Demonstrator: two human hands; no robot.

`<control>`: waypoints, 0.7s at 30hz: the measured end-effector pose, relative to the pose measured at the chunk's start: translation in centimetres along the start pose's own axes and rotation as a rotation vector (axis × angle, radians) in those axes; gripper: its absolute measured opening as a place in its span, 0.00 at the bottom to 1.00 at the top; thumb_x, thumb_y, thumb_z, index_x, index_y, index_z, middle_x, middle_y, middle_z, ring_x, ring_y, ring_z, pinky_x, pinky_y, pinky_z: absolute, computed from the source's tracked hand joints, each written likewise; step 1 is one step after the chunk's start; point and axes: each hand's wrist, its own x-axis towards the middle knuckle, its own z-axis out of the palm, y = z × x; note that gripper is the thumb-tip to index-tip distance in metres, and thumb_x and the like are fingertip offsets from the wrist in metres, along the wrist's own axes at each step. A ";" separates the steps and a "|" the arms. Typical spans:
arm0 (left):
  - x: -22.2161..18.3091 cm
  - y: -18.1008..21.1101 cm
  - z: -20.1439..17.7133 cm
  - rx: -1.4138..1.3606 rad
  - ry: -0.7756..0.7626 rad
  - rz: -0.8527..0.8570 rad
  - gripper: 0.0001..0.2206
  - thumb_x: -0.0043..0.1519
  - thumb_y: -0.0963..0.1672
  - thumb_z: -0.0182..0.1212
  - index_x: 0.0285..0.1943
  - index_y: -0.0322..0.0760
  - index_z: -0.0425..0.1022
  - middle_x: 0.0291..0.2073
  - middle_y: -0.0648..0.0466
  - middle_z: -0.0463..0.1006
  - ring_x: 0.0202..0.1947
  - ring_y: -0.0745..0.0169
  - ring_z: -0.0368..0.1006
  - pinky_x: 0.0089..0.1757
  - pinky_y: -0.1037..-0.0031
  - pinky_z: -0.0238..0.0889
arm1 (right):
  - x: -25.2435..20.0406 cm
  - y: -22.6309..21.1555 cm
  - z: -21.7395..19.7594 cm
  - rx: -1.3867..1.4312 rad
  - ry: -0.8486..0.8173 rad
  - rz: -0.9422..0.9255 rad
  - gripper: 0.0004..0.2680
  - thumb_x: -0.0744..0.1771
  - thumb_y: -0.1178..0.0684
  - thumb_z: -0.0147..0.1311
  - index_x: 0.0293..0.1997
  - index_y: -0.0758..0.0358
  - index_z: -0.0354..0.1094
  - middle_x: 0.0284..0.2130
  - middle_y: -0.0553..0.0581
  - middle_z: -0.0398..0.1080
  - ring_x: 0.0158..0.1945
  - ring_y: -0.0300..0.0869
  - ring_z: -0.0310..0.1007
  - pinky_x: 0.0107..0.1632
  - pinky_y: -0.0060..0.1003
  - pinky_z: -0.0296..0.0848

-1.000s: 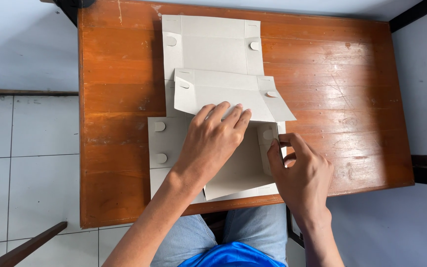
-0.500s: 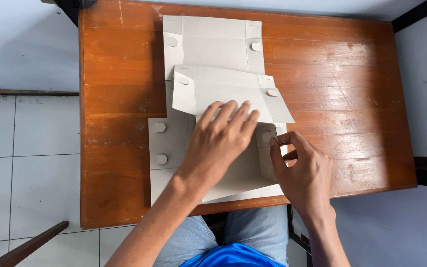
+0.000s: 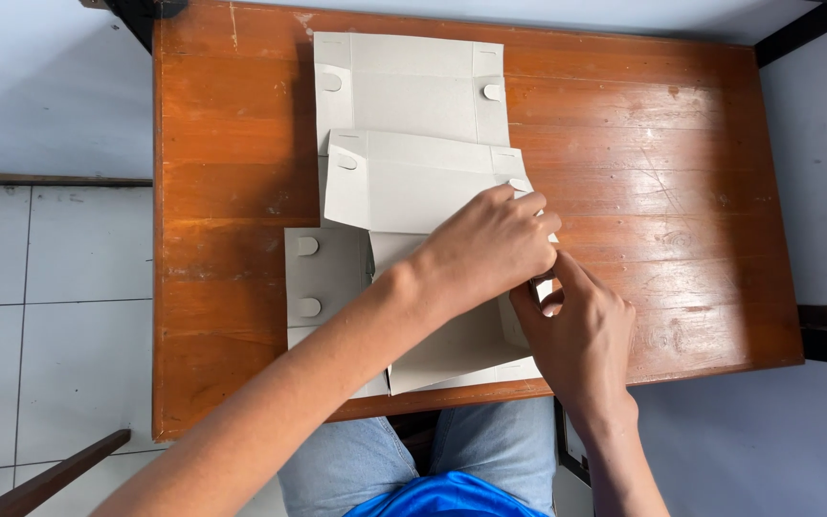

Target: Assembling a cardboard gift box by folding pre-cut flaps and inserting a smaller product box inside.

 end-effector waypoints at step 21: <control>-11.5 8.0 -10.6 -0.372 0.248 -1.111 0.28 0.64 0.46 0.62 0.73 0.36 0.60 0.64 0.45 0.72 0.66 0.49 0.67 0.63 0.61 0.61 | 0.8 0.7 -1.2 -0.051 -0.230 0.043 0.12 0.68 0.37 0.57 0.34 0.51 0.72 0.25 0.41 0.77 0.26 0.41 0.76 0.33 0.42 0.67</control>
